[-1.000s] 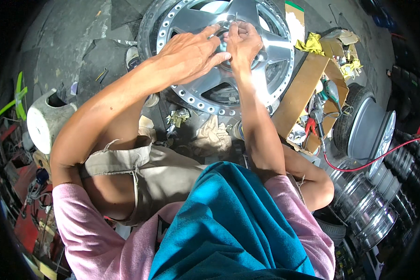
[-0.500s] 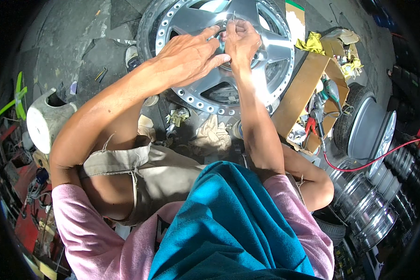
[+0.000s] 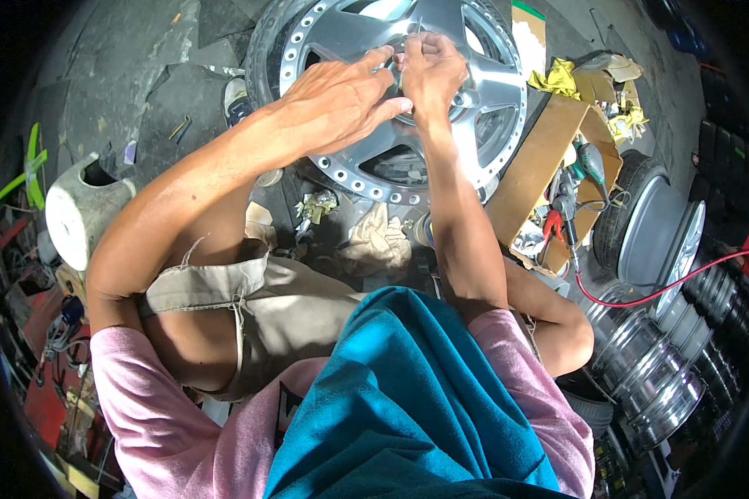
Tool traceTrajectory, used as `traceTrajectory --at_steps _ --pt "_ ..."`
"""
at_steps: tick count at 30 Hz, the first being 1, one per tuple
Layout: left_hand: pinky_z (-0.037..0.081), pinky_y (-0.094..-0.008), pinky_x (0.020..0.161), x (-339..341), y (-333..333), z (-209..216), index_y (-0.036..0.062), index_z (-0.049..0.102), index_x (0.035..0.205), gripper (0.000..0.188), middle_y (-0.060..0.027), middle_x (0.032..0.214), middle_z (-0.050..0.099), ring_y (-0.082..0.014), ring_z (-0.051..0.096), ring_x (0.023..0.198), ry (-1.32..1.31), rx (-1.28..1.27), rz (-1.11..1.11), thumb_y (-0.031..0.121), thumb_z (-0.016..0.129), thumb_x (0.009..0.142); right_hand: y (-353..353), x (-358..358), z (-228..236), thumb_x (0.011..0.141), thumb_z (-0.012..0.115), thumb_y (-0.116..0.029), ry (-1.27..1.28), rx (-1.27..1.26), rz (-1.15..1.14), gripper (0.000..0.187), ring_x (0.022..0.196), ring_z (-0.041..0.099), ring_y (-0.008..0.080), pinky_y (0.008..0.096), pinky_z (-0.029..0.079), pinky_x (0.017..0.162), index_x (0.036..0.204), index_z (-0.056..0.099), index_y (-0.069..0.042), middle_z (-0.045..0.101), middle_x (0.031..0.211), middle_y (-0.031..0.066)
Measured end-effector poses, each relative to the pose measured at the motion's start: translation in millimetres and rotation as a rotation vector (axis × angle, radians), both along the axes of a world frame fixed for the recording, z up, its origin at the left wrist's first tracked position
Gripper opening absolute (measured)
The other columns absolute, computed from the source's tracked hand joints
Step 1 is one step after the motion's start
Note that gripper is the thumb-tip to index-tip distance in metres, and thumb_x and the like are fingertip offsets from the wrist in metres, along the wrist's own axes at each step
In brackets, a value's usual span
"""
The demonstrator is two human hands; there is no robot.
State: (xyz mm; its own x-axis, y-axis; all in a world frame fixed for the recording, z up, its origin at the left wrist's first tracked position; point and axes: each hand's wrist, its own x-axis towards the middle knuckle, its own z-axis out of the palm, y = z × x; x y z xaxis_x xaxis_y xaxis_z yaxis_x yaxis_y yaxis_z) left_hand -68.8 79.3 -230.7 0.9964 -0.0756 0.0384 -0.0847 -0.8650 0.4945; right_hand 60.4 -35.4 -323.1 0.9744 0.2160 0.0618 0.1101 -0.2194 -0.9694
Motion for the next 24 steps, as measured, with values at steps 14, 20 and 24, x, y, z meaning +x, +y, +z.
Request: traceTrajectory --at_steps 14,20,24 --pt "0.056 -0.0532 0.084 1 -1 4 -0.004 0.066 0.103 0.047 -0.031 0.146 0.053 -0.0482 0.069 0.096 0.062 0.002 -0.006 0.041 0.055 0.106 -5 12 -14 0.093 0.07 -0.016 -0.023 -0.071 0.075 0.021 0.07 0.074 0.0204 0.0338 0.057 0.067 0.097 0.074 0.004 0.076 0.082 0.0153" --pt "0.054 -0.0536 0.089 6 1 11 -0.0035 0.066 0.103 0.046 -0.0306 0.147 0.052 -0.0487 0.067 0.103 0.117 0.011 0.006 0.041 0.055 0.106 -10 8 -4 0.095 0.07 -0.017 0.037 -0.089 0.136 0.02 0.07 0.073 0.019 0.0326 0.057 0.064 0.097 0.074 0.002 0.075 0.088 0.0148" --pt "0.054 -0.0528 0.087 15 15 10 -0.0007 0.065 0.101 0.044 -0.0273 0.134 0.061 -0.0465 0.066 0.101 -0.006 0.053 0.057 0.042 0.055 0.106 -27 12 31 0.101 0.068 -0.024 0.216 0.143 0.203 0.027 0.07 0.072 0.0171 0.0296 0.056 0.061 0.109 0.068 0.002 0.073 0.094 0.0123"
